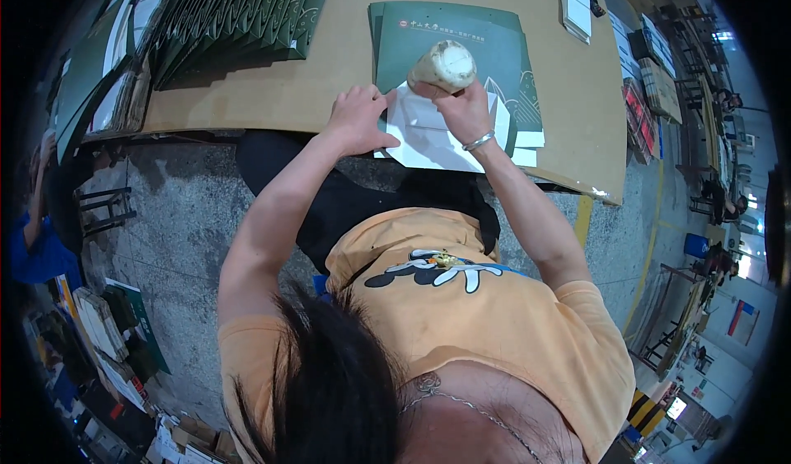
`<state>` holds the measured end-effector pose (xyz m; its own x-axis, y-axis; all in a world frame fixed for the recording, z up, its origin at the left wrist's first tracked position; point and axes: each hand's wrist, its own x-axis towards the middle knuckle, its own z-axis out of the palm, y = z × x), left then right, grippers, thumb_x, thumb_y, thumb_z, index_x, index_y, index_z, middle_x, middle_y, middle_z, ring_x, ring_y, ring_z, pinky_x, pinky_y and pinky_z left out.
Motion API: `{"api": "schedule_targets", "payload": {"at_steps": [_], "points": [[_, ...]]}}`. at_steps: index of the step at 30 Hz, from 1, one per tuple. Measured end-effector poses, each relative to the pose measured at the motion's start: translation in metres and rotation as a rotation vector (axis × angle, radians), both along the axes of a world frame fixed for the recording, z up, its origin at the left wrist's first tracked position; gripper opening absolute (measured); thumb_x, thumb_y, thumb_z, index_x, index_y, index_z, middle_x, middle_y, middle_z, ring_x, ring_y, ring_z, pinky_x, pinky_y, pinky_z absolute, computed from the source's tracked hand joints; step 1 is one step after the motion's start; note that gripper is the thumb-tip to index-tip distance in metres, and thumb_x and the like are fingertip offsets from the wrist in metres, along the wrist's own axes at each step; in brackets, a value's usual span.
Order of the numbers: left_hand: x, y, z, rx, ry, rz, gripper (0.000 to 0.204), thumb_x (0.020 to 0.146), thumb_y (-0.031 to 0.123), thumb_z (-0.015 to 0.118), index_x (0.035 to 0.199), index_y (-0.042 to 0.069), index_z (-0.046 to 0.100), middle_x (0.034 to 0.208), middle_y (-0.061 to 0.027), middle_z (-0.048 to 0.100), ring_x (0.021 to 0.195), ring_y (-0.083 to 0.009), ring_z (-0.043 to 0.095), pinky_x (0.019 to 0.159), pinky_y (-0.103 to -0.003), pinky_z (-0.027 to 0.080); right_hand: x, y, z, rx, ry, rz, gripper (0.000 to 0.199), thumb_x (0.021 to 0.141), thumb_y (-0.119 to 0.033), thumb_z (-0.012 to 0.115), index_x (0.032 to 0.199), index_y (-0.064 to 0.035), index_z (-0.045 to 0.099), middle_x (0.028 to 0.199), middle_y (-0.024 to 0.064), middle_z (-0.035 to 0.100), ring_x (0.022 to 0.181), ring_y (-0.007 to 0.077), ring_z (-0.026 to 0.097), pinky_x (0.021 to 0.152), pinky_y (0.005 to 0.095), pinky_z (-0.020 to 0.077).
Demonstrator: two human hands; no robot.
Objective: Folding and gluing large green paper folders at a work table in a factory setting.
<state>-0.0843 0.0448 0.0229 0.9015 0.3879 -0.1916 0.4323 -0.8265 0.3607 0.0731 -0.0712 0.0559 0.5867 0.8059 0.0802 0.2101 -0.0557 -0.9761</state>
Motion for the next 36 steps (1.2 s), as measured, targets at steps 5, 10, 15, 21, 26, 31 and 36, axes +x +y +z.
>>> {"api": "schedule_targets", "payload": {"at_steps": [5,10,15,21,26,31,36], "points": [[-0.002,-0.001,-0.002,-0.01,-0.051,0.007,0.073,0.065,0.046,0.075,0.124,0.007,0.055,0.118,-0.0089,0.051,0.116,-0.0274,0.045,0.099,-0.041,0.034,0.0,0.002,0.01,-0.049,-0.049,-0.061,0.05,0.074,-0.015,0.08,0.114,0.0003,0.056,0.104,0.0071,0.067,0.095,0.0144,0.063,0.082,0.029,0.0507],[-0.003,-0.002,-0.003,-0.001,-0.046,0.002,0.075,0.066,0.042,0.075,0.129,0.009,0.053,0.118,-0.0092,0.051,0.115,-0.0272,0.045,0.099,-0.041,0.034,-0.002,0.0,0.01,-0.041,-0.022,-0.043,0.05,0.074,-0.015,0.08,0.115,0.0009,0.055,0.104,0.0077,0.067,0.095,0.0151,0.064,0.083,0.0292,0.0505],[-0.009,0.004,-0.006,-0.101,-0.064,-0.018,0.081,0.065,0.032,0.073,0.139,0.014,0.044,0.12,-0.0072,0.049,0.116,-0.0264,0.044,0.101,-0.039,0.033,-0.001,0.001,0.012,-0.069,-0.056,-0.083,0.051,0.074,-0.014,0.079,0.116,0.0012,0.054,0.104,0.0091,0.067,0.094,0.0159,0.064,0.082,0.0289,0.0508],[-0.013,0.005,-0.012,-0.119,-0.099,-0.027,0.08,0.068,0.023,0.071,0.141,0.015,0.041,0.122,-0.0065,0.048,0.117,-0.0264,0.044,0.102,-0.039,0.032,0.0,-0.026,0.018,-0.182,0.017,-0.033,0.051,0.074,-0.026,0.079,0.112,0.0019,0.058,0.091,0.0081,0.068,0.073,0.0112,0.064,0.061,0.0243,0.0511],[-0.011,0.008,-0.015,-0.098,-0.106,-0.041,0.079,0.069,0.02,0.071,0.141,0.018,0.041,0.124,-0.006,0.048,0.119,-0.0263,0.043,0.102,-0.039,0.032,-0.013,-0.036,0.013,-0.185,0.07,0.032,0.047,0.077,-0.03,0.077,0.105,0.0028,0.06,0.078,0.0061,0.066,0.058,0.0081,0.058,0.049,0.0213,0.0464],[-0.011,0.006,-0.017,-0.097,-0.119,-0.036,0.079,0.069,0.015,0.07,0.142,0.018,0.04,0.125,-0.006,0.048,0.119,-0.0267,0.043,0.103,-0.039,0.032,-0.025,-0.032,0.004,-0.183,0.105,0.073,0.051,0.076,-0.028,0.078,0.111,0.0033,0.056,0.083,0.0069,0.065,0.058,0.0078,0.057,0.048,0.0216,0.0456],[-0.011,0.006,-0.012,-0.108,-0.097,-0.038,0.08,0.069,0.016,0.071,0.142,0.017,0.039,0.125,-0.0061,0.048,0.119,-0.0269,0.043,0.104,-0.039,0.031,-0.028,-0.028,-0.004,-0.185,0.055,0.09,0.053,0.076,-0.028,0.077,0.114,0.0023,0.056,0.092,0.0093,0.067,0.071,0.0119,0.063,0.06,0.0252,0.052]]}}
